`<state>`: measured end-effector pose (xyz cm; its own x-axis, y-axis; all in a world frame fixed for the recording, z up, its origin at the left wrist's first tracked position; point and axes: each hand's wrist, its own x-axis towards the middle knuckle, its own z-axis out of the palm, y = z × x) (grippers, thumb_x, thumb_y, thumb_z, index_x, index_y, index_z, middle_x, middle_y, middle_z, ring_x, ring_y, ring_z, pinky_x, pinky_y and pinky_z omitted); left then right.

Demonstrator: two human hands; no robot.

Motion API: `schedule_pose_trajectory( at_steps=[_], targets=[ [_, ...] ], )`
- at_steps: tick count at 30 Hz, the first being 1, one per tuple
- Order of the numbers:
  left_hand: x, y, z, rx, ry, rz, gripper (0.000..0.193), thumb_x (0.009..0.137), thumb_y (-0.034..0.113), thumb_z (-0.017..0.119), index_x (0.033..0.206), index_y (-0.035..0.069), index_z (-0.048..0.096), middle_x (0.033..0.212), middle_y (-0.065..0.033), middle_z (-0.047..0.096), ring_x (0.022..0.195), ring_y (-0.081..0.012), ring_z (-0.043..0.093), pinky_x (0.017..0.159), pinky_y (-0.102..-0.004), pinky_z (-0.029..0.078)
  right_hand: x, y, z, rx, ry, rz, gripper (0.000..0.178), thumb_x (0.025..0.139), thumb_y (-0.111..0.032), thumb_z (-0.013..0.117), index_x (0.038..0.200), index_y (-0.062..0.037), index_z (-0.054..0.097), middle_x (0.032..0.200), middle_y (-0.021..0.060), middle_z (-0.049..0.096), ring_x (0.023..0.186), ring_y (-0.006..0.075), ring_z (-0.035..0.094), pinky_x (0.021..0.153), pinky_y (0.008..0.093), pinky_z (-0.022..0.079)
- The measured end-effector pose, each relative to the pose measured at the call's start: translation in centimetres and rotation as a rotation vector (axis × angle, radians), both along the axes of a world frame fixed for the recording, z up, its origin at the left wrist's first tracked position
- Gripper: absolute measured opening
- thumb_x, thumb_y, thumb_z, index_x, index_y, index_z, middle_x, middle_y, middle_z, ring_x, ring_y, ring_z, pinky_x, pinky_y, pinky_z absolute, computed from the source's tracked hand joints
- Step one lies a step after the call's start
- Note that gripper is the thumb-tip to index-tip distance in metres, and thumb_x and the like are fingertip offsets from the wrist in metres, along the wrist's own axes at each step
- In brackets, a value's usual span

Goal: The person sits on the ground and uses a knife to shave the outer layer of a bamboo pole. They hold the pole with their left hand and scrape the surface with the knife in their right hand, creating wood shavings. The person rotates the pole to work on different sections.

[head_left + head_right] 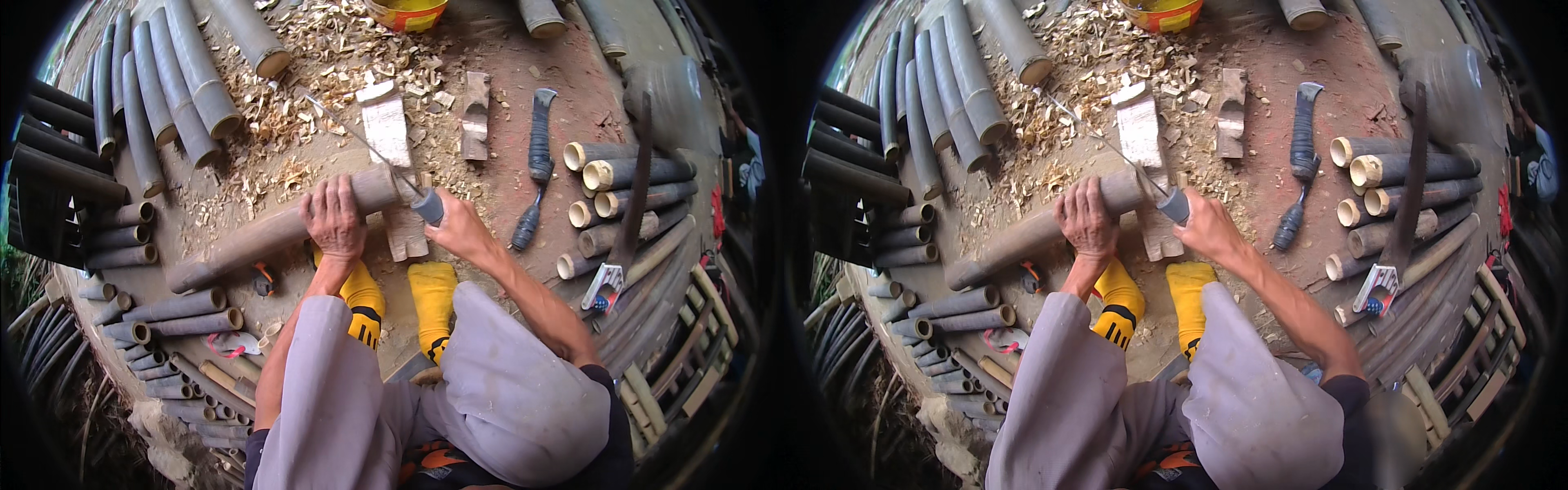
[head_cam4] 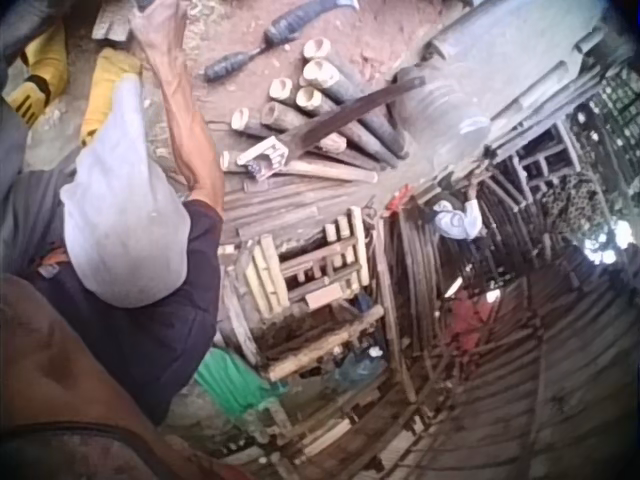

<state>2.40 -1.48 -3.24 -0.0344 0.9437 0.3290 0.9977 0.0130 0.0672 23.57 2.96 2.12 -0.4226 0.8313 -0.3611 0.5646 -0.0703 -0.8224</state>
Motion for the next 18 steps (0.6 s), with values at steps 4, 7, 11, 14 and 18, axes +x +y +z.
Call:
schedule_pose_trajectory(
  at_steps=[4,7,11,14,18],
  targets=[
    [-0.5,-0.2,0.0,0.009,-0.015,0.015,0.06,0.061,0.012,0.069,0.118,0.01,0.053,0.111,-0.0059,0.059,0.109,-0.0221,0.054,0.1,-0.0418,0.031,0.2,0.2,0.8,-0.119,-0.068,0.046,0.037,0.076,-0.005,0.065,0.108,0.0047,0.05,0.081,0.0223,0.065,0.077,0.0301,0.068,0.068,0.0385,0.055],
    [-0.1,-0.1,1.3,-0.074,-0.1,0.007,0.067,0.058,0.013,0.071,0.121,0.01,0.051,0.115,-0.0081,0.056,0.114,-0.0241,0.05,0.101,-0.0418,0.03,0.5,-2.6,1.0,0.138,0.072,-0.122,0.036,0.078,-0.01,0.066,0.107,0.0033,0.05,0.082,0.0207,0.065,0.074,0.029,0.067,0.066,0.0379,0.055],
    [-0.7,-0.8,4.0,-0.159,-0.377,-0.018,0.072,0.059,0.014,0.073,0.126,0.01,0.048,0.124,-0.0119,0.049,0.12,-0.0291,0.044,0.104,-0.0432,0.029,1.9,-4.0,0.9,0.079,0.01,-0.31,0.036,0.079,-0.017,0.069,0.107,-0.0013,0.051,0.079,0.014,0.064,0.07,0.0251,0.066,0.062,0.0364,0.054],
    [-1.6,-2.5,4.8,-0.077,-0.607,0.02,0.06,0.066,0.01,0.071,0.122,0.008,0.051,0.123,-0.0134,0.049,0.118,-0.0323,0.045,0.102,-0.0427,0.035,3.9,-4.4,0.1,0.178,-0.115,-0.378,0.035,0.08,-0.018,0.069,0.106,-0.002,0.052,0.079,0.0123,0.064,0.068,0.0232,0.065,0.061,0.0362,0.053],
    [-4.0,-6.7,4.8,0.042,-0.701,0.288,0.053,0.068,0.003,0.069,0.118,0.006,0.054,0.117,-0.0131,0.049,0.113,-0.0287,0.049,0.095,-0.0383,0.042,6.3,-5.1,-1.0,0.037,-0.15,-0.554,0.034,0.081,-0.022,0.067,0.102,0.0,0.052,0.081,0.0144,0.063,0.07,0.0258,0.065,0.061,0.039,0.05]
  ],
)
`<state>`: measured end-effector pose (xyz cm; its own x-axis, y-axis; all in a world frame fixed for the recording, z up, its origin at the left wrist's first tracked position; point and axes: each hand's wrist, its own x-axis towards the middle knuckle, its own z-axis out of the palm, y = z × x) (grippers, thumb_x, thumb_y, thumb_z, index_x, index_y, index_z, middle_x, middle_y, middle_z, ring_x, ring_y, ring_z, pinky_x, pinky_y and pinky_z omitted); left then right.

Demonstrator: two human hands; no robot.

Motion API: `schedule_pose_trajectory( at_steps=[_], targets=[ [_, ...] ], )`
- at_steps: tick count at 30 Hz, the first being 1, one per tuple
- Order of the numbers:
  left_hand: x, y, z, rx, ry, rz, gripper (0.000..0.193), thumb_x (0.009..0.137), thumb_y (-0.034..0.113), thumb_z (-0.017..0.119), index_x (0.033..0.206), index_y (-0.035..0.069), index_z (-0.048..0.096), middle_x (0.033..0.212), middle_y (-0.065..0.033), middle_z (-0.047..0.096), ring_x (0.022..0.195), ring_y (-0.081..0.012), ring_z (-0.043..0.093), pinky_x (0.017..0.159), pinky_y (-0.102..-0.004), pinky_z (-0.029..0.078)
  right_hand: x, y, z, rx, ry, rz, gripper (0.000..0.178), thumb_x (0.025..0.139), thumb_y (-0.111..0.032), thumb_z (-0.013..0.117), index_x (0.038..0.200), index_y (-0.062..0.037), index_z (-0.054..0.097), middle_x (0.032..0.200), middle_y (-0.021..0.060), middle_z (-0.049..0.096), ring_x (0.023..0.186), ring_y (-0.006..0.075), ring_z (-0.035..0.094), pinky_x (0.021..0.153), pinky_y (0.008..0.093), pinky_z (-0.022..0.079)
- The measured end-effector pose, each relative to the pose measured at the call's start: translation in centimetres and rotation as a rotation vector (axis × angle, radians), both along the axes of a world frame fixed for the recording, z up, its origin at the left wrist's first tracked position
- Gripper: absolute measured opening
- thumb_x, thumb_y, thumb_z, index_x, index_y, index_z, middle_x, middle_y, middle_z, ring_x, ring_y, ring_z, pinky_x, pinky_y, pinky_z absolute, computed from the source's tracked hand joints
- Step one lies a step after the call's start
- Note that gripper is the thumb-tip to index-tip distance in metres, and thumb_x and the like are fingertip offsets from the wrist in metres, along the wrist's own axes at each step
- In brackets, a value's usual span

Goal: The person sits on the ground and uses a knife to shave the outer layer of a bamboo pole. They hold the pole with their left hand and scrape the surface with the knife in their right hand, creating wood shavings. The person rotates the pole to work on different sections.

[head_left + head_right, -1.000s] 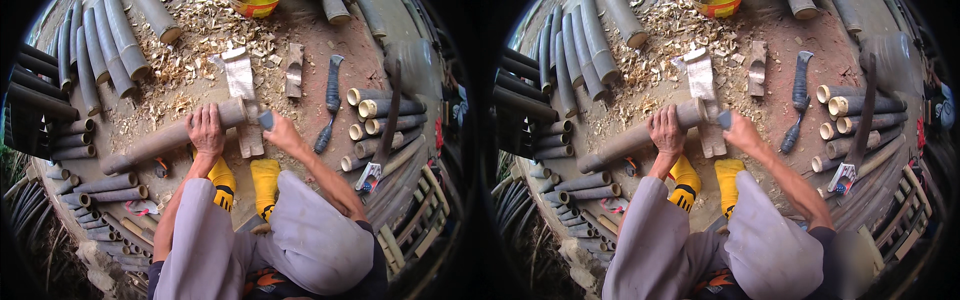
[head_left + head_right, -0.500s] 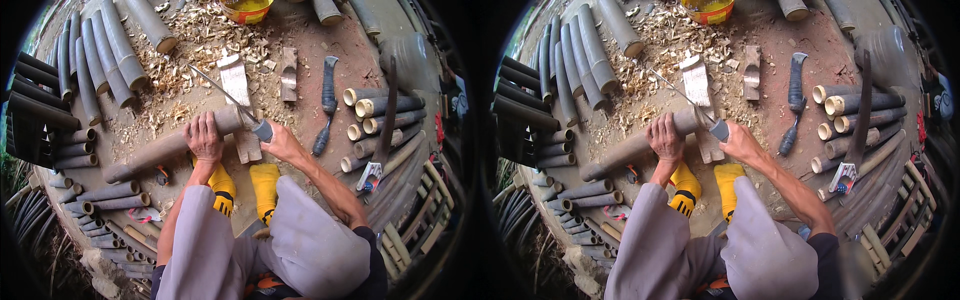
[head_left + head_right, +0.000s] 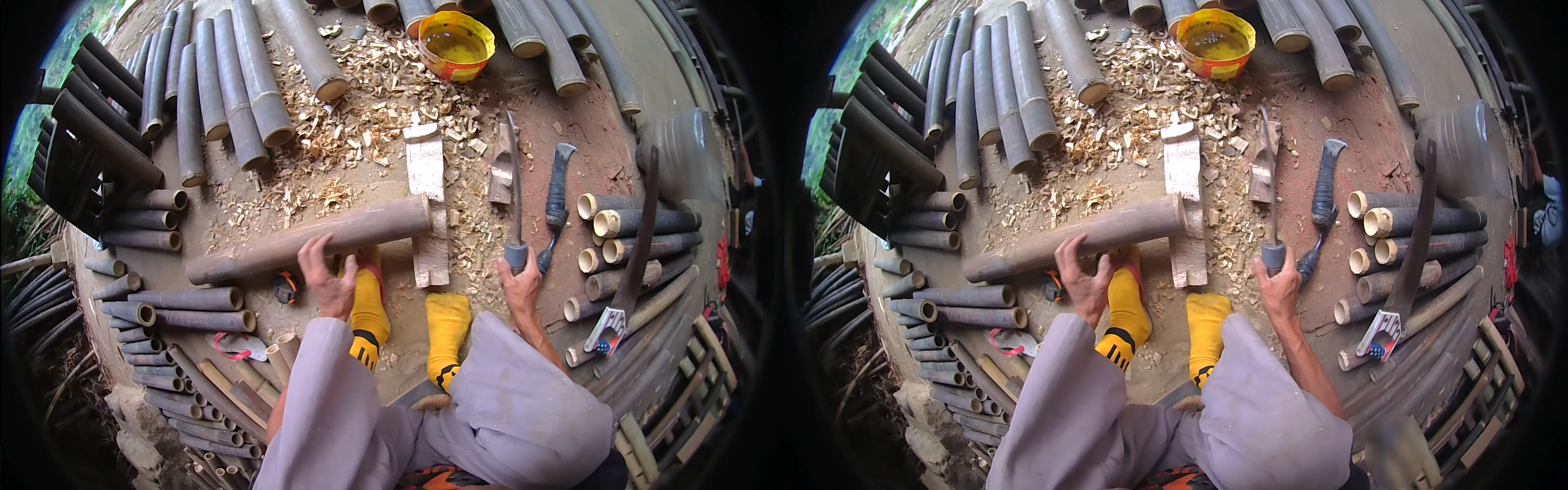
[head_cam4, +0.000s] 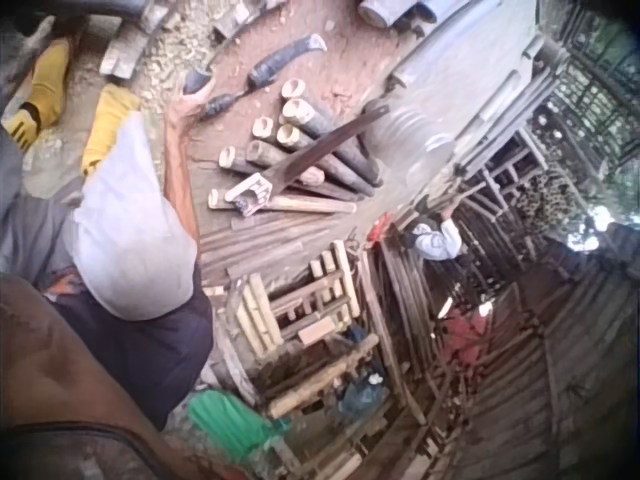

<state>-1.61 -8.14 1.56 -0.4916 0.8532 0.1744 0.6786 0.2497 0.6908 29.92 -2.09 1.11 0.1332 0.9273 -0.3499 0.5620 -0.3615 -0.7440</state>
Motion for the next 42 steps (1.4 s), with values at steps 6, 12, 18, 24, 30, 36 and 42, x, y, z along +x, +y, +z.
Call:
schedule_pose_trajectory(
  at_steps=[6,12,18,24,30,36,42],
  targets=[
    [-5.8,-7.9,-4.9,-0.047,-0.655,0.511,0.044,0.07,0.004,0.075,0.111,0.007,0.057,0.1,-0.0059,0.059,0.083,-0.018,0.059,0.072,-0.0297,0.05,2.2,-1.4,-2.6,0.11,-0.2,-0.037,0.04,0.084,-0.024,0.064,0.11,-0.0005,0.047,0.088,0.0226,0.06,0.082,0.0413,0.06,0.074,0.0463,0.046],
    [-6.6,-8.8,-4.1,-0.136,-1.342,0.661,0.052,0.08,0.027,0.069,0.123,0.008,0.048,0.117,-0.0128,0.055,0.103,-0.0265,0.056,0.084,-0.041,0.047,1.8,-2.6,-3.7,0.14,-0.288,-0.017,0.042,0.084,-0.016,0.064,0.116,0.0014,0.042,0.095,0.0254,0.059,0.086,0.0424,0.059,0.075,0.0482,0.045],
    [-6.2,-5.0,-3.0,0.011,-1.662,0.67,0.079,0.076,0.039,0.072,0.136,0.008,0.032,0.136,-0.0153,0.037,0.125,-0.0311,0.041,0.1,-0.0504,0.037,1.2,-3.2,-6.3,0.167,-0.347,-0.013,0.052,0.081,-0.007,0.063,0.124,0.0023,0.035,0.103,0.0297,0.053,0.095,0.0452,0.054,0.083,0.0495,0.042],
    [-7.8,-2.9,-3.9,0.088,-1.77,0.642,0.069,0.072,0.041,0.075,0.126,0.012,0.043,0.128,-0.0105,0.044,0.118,-0.0288,0.044,0.102,-0.0532,0.034,0.3,-3.4,-6.2,0.172,-0.424,0.03,0.058,0.078,-0.005,0.065,0.127,-0.0002,0.033,0.107,0.0294,0.052,0.099,0.0465,0.052,0.084,0.0507,0.041],
    [-9.0,-2.5,-6.3,0.234,-1.811,0.622,0.064,0.072,0.034,0.075,0.125,0.012,0.045,0.118,-0.0093,0.051,0.113,-0.0282,0.047,0.097,-0.053,0.039,0.2,-3.3,-6.3,0.146,-0.386,0.046,0.059,0.076,-0.006,0.066,0.126,-0.0013,0.034,0.107,0.0299,0.052,0.098,0.0464,0.052,0.083,0.0504,0.041],
    [-5.1,-2.9,-1.6,0.3,-1.648,0.515,0.06,0.075,0.026,0.072,0.125,0.008,0.044,0.115,-0.0083,0.053,0.106,-0.0257,0.053,0.096,-0.0457,0.042,0.8,-3.2,-6.6,0.162,-0.385,0.092,0.059,0.076,-0.007,0.066,0.125,0.0011,0.035,0.107,0.0301,0.052,0.098,0.0459,0.053,0.083,0.0496,0.042],
    [-4.3,0.1,1.0,0.332,-1.486,0.357,0.044,0.077,0.013,0.068,0.115,0.004,0.049,0.099,-0.0055,0.056,0.093,-0.0189,0.057,0.085,-0.0347,0.048,0.9,-3.1,-6.6,0.152,-0.377,0.079,0.059,0.074,-0.008,0.066,0.124,0.0014,0.036,0.106,0.03,0.052,0.097,0.0458,0.053,0.083,0.0493,0.042]
  ],
)
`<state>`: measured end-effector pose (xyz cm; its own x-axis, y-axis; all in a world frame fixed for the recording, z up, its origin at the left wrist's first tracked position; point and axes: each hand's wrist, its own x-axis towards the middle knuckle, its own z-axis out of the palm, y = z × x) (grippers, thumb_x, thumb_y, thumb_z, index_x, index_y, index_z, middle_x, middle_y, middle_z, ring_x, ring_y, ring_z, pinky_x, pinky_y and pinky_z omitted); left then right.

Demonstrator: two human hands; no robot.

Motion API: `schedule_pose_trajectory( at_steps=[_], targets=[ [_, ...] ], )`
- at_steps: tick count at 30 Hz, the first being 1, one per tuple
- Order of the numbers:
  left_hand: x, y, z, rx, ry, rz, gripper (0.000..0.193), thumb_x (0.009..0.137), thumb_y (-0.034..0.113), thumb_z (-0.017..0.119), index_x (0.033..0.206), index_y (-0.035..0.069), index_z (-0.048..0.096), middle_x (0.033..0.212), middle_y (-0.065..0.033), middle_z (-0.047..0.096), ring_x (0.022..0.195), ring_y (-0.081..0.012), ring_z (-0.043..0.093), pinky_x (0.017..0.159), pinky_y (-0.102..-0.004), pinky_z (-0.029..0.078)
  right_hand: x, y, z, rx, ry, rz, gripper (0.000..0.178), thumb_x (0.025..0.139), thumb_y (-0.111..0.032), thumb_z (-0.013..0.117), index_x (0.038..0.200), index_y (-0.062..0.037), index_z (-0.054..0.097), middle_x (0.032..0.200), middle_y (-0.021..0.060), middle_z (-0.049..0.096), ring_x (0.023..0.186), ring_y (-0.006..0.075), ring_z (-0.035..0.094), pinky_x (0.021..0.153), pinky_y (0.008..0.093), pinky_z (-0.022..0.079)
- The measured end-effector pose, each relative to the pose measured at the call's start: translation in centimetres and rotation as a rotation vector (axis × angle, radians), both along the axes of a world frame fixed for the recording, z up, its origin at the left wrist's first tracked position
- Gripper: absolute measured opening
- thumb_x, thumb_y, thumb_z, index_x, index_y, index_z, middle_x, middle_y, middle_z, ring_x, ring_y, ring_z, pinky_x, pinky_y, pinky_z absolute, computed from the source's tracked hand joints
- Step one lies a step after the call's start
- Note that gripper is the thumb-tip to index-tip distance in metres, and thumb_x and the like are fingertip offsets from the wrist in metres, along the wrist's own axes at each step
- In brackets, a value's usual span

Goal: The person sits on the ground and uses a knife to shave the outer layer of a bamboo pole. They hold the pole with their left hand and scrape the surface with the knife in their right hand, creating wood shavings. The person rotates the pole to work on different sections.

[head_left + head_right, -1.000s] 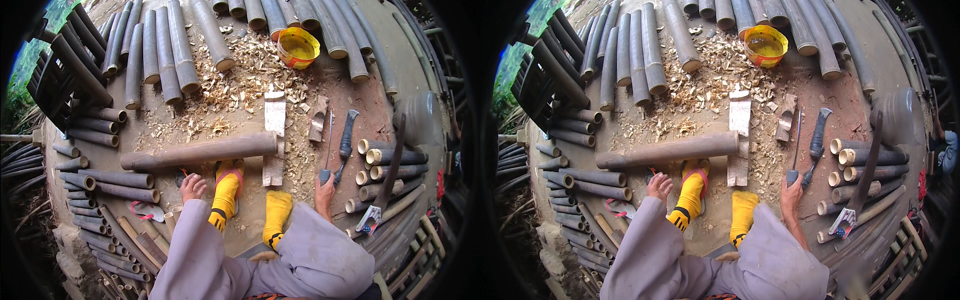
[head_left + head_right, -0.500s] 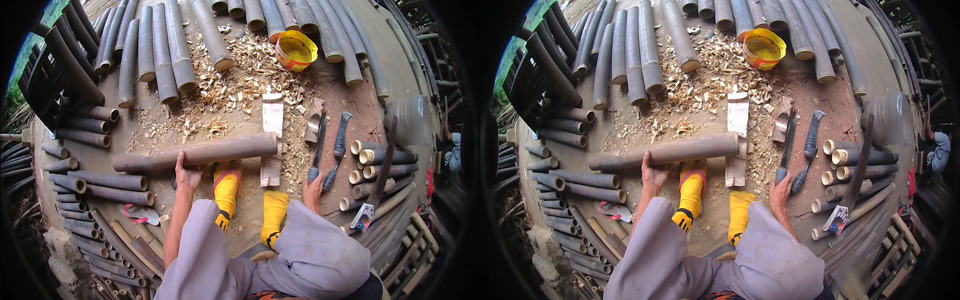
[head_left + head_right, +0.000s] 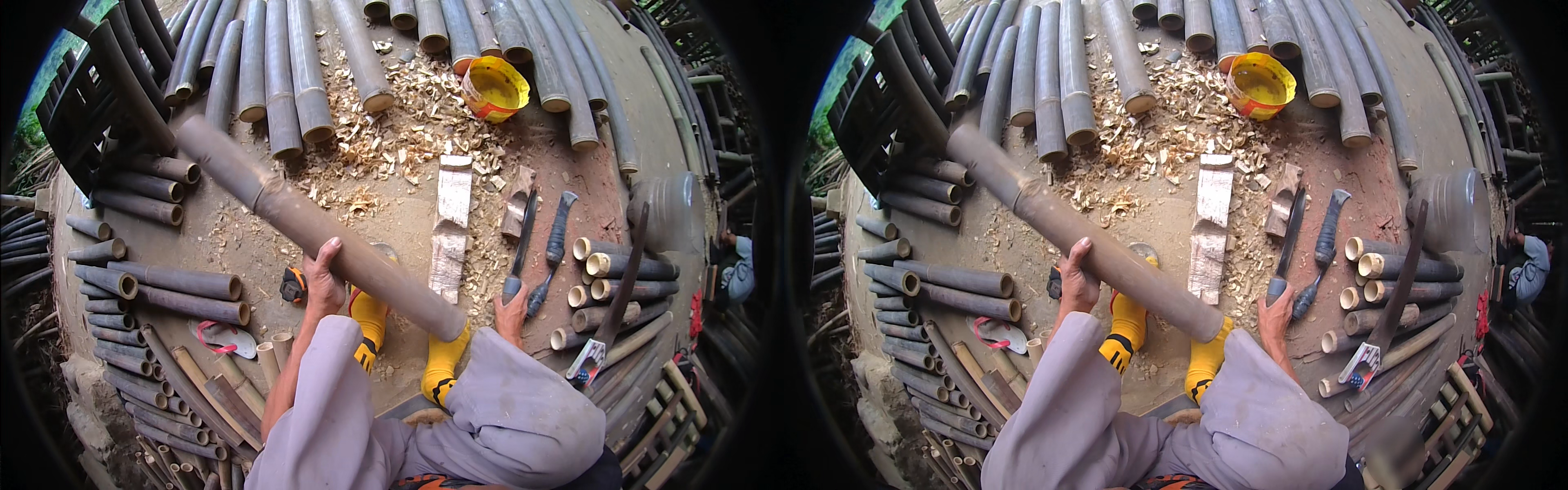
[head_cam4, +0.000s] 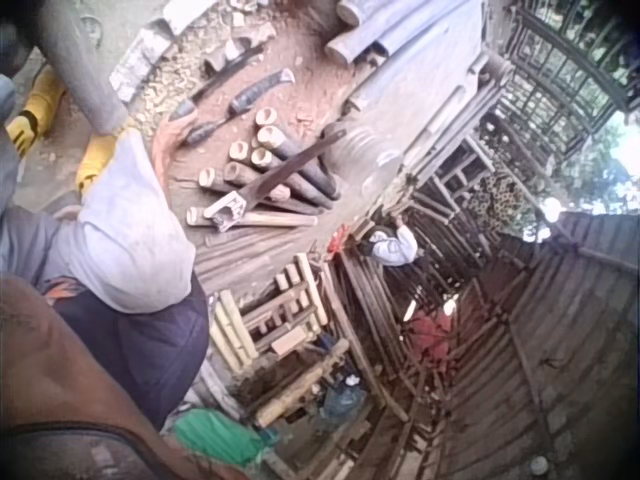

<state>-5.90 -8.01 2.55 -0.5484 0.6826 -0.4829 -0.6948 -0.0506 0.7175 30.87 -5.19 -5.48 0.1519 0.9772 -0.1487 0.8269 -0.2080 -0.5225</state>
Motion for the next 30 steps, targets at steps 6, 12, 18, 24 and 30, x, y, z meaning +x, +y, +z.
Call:
schedule_pose_trajectory(
  at_steps=[6,12,18,24,30],
  targets=[
    [-0.9,4.1,0.1,-0.087,0.165,-0.246,0.059,0.073,0.024,0.074,0.119,-0.002,0.047,0.102,-0.0123,0.057,0.091,-0.0207,0.058,0.08,-0.0342,0.05,-0.3,0.1,0.3,0.001,0.003,0.0,0.06,0.073,-0.009,0.067,0.124,0.0006,0.036,0.106,0.0294,0.052,0.097,0.0455,0.054,0.083,0.0487,0.043],
    [-12.1,17.8,0.9,-0.037,0.66,-0.022,0.078,0.08,0.036,0.07,0.133,-0.01,0.036,0.116,-0.0234,0.056,0.1,-0.0265,0.059,0.088,-0.037,0.05,0.4,-0.1,-0.5,-0.015,0.012,0.043,0.061,0.073,-0.01,0.069,0.124,0.0004,0.036,0.107,0.0294,0.052,0.097,0.0458,0.053,0.083,0.049,0.043],
    [-9.7,15.2,6.9,-0.018,0.979,-0.428,0.049,0.085,0.025,0.065,0.122,-0.003,0.051,0.105,-0.0175,0.062,0.088,-0.0224,0.062,0.079,-0.033,0.054,0.1,-0.1,-0.1,0.002,0.012,0.007,0.059,0.074,-0.011,0.069,0.122,0.0026,0.038,0.107,0.0289,0.053,0.099,0.0447,0.054,0.085,0.0486,0.042],
    [-3.3,3.9,-3.1,-0.242,0.875,-0.432,0.033,0.081,0.018,0.066,0.108,-0.001,0.062,0.1,-0.0134,0.065,0.091,-0.0201,0.062,0.079,-0.0306,0.051,-0.1,0.1,1.3,0.05,-0.122,0.044,0.065,0.074,-0.012,0.068,0.129,0.0015,0.037,0.111,0.0262,0.05,0.104,0.0423,0.051,0.087,0.0474,0.043],
    [1.0,-8.3,-8.2,-0.409,0.56,-0.339,0.031,0.079,0.005,0.068,0.109,0.001,0.06,0.095,-0.0062,0.064,0.085,-0.0144,0.062,0.072,-0.0262,0.051,-7.0,0.3,4.2,0.017,0.106,0.248,0.071,0.072,-0.017,0.072,0.133,-0.007,0.038,0.117,0.0216,0.04,0.109,0.0388,0.046,0.091,0.0475,0.041]
  ],
)
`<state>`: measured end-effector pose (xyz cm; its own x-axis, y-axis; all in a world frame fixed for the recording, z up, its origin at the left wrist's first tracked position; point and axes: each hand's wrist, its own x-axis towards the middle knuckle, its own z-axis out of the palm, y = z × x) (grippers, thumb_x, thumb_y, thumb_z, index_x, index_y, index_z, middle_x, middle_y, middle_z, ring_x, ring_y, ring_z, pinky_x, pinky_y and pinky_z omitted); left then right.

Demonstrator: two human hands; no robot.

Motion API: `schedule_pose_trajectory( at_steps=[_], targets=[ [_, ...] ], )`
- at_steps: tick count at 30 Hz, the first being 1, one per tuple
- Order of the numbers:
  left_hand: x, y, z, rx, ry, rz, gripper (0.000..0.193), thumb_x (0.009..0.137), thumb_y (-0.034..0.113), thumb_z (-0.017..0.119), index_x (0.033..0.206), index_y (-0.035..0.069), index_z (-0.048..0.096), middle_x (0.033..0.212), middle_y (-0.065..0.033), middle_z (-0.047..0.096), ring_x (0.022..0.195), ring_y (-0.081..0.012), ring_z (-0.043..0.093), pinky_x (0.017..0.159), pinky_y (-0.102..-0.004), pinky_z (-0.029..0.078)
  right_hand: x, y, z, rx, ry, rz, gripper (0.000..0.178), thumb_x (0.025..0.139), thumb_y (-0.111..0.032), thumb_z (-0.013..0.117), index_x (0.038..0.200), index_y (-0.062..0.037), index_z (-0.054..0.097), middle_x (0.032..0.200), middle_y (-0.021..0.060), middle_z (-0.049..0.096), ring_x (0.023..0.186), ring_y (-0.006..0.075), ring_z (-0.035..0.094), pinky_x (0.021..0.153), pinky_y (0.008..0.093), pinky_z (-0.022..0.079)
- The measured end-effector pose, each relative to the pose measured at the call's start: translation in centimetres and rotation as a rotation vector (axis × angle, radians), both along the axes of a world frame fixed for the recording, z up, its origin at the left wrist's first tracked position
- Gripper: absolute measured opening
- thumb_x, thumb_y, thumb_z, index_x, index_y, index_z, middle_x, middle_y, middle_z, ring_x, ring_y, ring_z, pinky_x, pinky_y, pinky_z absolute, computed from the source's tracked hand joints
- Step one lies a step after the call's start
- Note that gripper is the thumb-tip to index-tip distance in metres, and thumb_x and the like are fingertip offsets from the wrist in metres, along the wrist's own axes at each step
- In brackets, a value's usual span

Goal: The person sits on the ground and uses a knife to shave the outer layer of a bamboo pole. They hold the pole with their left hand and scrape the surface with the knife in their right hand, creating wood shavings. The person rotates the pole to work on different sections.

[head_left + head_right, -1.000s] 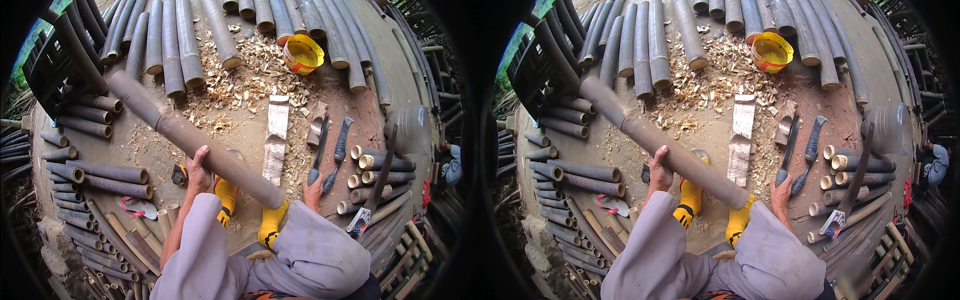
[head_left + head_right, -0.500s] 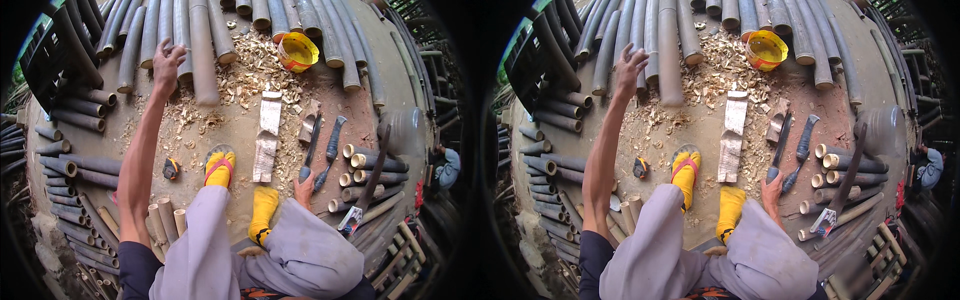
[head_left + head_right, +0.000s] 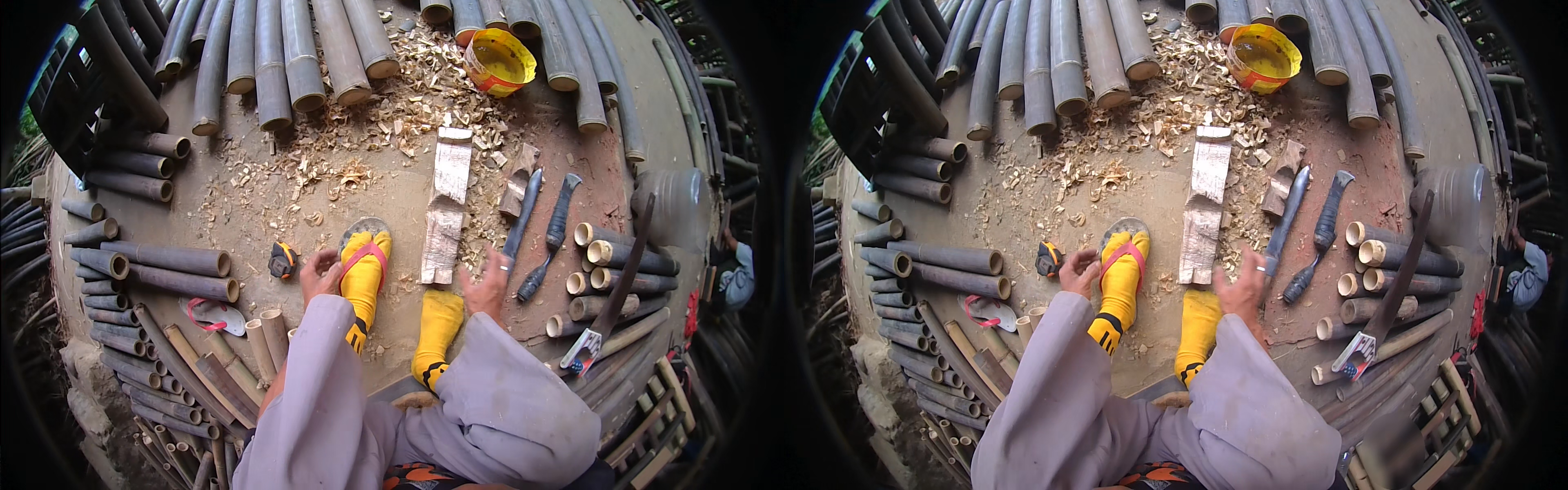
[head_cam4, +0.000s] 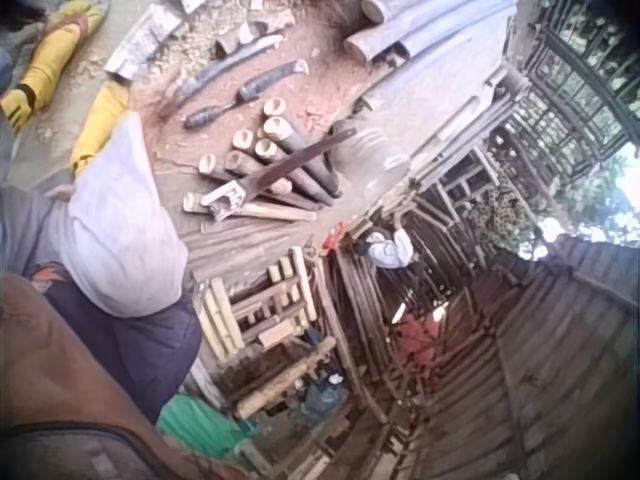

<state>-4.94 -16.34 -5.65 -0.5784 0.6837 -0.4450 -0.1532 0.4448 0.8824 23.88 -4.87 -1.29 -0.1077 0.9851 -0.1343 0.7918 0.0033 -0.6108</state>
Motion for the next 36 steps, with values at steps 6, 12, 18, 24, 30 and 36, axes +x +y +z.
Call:
schedule_pose_trajectory(
  at_steps=[6,12,18,24,30,36],
  targets=[
    [-1.5,-1.4,-1.3,-0.017,-0.053,0.052,0.032,0.078,0.006,0.071,0.108,0.003,0.061,0.094,-0.0034,0.064,0.081,-0.0109,0.061,0.064,-0.0234,0.05,-5.9,0.3,-1.5,-0.043,0.04,0.159,0.081,0.065,-0.015,0.077,0.134,-0.0134,0.035,0.114,0.021,0.033,0.104,0.0388,0.045,0.089,0.0453,0.042],
    [-1.9,1.5,1.3,-0.073,-0.086,0.043,0.031,0.079,0.007,0.069,0.108,0.001,0.06,0.094,-0.0052,0.063,0.08,-0.0121,0.062,0.066,-0.0223,0.05,-6.7,6.0,-2.2,0.127,0.098,0.229,0.083,0.059,-0.011,0.078,0.13,-0.0077,0.036,0.11,0.0205,0.034,0.103,0.0381,0.043,0.089,0.0468,0.04],
    [-3.0,-0.3,-0.1,-0.113,-0.11,0.06,0.03,0.08,0.006,0.068,0.108,0.001,0.06,0.09,-0.0052,0.064,0.076,-0.0119,0.062,0.063,-0.0226,0.05,-7.3,8.1,-3.4,0.216,0.008,0.239,0.083,0.06,-0.014,0.079,0.131,-0.0119,0.037,0.114,0.0204,0.035,0.106,0.0384,0.042,0.091,0.0478,0.038],
    [-3.9,-2.4,-0.8,-0.136,-0.077,0.03,0.031,0.08,0.007,0.069,0.109,0.003,0.06,0.09,-0.0033,0.063,0.075,-0.0111,0.061,0.061,-0.0224,0.049,-7.7,7.9,-4.4,0.291,-0.016,0.157,0.089,0.061,-0.016,0.08,0.138,-0.0151,0.035,0.114,0.0183,0.036,0.104,0.0354,0.044,0.088,0.0453,0.04],
    [-4.1,-3.0,-1.8,-0.171,-0.143,0.018,0.032,0.08,0.008,0.07,0.11,0.004,0.06,0.09,-0.0028,0.062,0.076,-0.0109,0.061,0.061,-0.0226,0.049,-7.4,8.2,-4.3,0.267,0.0,0.207,0.09,0.061,-0.016,0.08,0.14,-0.0152,0.037,0.112,0.0184,0.037,0.101,0.0342,0.044,0.086,0.0445,0.041],
    [-3.1,-2.5,-2.5,-0.135,-0.121,-0.02,0.031,0.079,0.007,0.071,0.108,0.004,0.061,0.089,-0.003,0.063,0.076,-0.0112,0.061,0.062,-0.0235,0.05,-7.4,8.2,-4.1,0.276,-0.001,0.193,0.09,0.059,-0.016,0.08,0.139,-0.0132,0.039,0.112,0.0173,0.037,0.102,0.034,0.045,0.086,0.044,0.042]
  ],
)
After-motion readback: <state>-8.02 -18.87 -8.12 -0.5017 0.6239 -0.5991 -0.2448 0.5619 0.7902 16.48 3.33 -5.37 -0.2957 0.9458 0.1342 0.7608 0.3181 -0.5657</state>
